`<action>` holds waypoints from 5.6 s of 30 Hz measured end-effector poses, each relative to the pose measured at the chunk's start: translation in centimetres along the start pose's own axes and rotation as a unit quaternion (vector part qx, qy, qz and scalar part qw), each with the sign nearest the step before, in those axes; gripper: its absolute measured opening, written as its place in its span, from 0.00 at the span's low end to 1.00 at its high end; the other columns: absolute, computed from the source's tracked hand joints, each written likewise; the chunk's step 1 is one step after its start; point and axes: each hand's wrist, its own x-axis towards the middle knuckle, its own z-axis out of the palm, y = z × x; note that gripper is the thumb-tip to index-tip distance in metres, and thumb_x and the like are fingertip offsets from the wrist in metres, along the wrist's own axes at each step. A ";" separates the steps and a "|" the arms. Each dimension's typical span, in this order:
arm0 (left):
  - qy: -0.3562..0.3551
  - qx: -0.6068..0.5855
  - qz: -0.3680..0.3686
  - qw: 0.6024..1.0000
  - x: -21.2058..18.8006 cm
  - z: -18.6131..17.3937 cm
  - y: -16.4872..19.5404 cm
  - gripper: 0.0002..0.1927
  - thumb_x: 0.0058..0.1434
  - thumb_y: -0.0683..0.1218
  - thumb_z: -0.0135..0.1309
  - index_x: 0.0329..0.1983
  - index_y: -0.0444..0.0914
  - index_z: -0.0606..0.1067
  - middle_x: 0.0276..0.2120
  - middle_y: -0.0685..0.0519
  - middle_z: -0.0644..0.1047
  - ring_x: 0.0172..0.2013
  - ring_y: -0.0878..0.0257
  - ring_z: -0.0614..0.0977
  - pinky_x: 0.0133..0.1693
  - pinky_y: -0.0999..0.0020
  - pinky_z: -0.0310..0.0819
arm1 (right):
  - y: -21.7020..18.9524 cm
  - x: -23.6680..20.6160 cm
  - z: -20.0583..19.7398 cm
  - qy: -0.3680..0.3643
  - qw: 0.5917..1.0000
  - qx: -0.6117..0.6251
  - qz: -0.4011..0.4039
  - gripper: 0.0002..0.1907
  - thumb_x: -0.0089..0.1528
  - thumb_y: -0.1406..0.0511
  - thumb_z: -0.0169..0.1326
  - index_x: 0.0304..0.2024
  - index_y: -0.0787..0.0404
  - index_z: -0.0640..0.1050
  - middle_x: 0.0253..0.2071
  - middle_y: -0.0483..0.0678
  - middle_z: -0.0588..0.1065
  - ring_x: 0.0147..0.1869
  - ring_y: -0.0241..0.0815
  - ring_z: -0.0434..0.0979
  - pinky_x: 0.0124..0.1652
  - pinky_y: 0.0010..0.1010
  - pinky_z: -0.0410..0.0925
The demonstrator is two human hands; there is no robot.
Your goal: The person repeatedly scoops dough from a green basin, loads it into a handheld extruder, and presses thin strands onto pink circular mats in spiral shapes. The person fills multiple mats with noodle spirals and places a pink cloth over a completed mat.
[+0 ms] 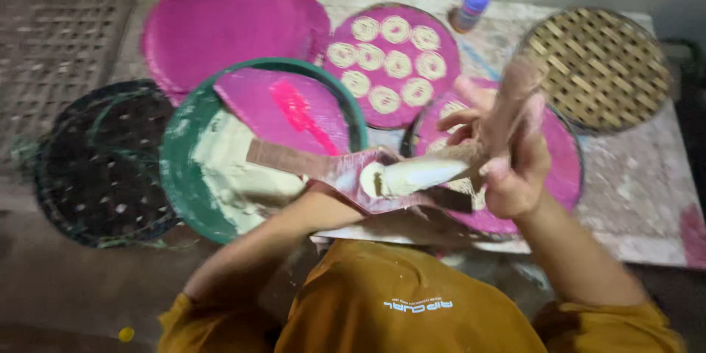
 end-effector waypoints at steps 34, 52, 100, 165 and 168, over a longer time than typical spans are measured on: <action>0.201 -0.135 -0.298 0.923 6.9 17.7 -16.5 0.42 0.63 0.37 0.43 0.79 0.46 0.46 0.63 0.42 0.73 0.36 0.59 0.81 0.33 0.66 0.80 | -7.1 -23.8 -22.1 0.142 0.897 0.082 0.411 0.40 0.56 0.55 0.63 0.64 0.69 0.64 0.54 0.58 0.69 0.60 0.51 0.70 0.59 0.40 0.65; -0.092 -0.716 0.129 0.680 15.7 14.5 -7.4 0.42 0.68 0.67 0.47 0.78 0.41 0.57 0.70 0.43 0.66 0.71 0.51 0.68 0.75 0.51 0.55 | -1.3 -21.0 -19.3 -0.100 0.681 0.338 0.642 0.51 0.60 0.35 0.43 0.71 0.63 0.58 0.58 0.59 0.72 0.60 0.52 0.75 0.59 0.46 0.68; 0.084 -0.424 -0.302 0.850 16.4 16.9 -15.1 0.30 0.72 0.62 0.22 0.51 0.39 0.70 0.31 0.52 0.76 0.30 0.63 0.76 0.32 0.62 0.70 | 1.3 -18.1 -21.1 -0.149 0.797 -0.024 0.585 0.32 0.70 0.46 0.37 0.40 0.66 0.79 0.32 0.48 0.80 0.35 0.38 0.80 0.39 0.32 0.74; -0.022 -0.397 -0.327 0.857 24.7 18.2 -14.1 0.36 0.72 0.67 0.25 0.60 0.36 0.68 0.21 0.60 0.72 0.17 0.70 0.67 0.17 0.73 0.58 | 4.2 -13.8 -24.6 -0.069 0.786 -0.154 0.594 0.26 0.71 0.48 0.39 0.36 0.63 0.75 0.25 0.44 0.74 0.28 0.36 0.75 0.30 0.30 0.70; -0.057 -0.392 -0.287 0.872 23.4 18.6 -14.9 0.39 0.74 0.71 0.25 0.69 0.37 0.63 0.22 0.62 0.74 0.11 0.73 0.62 0.11 0.75 0.53 | 4.7 -14.1 -24.4 -0.064 0.811 -0.174 0.555 0.26 0.72 0.49 0.39 0.37 0.63 0.74 0.26 0.45 0.73 0.29 0.36 0.74 0.32 0.29 0.69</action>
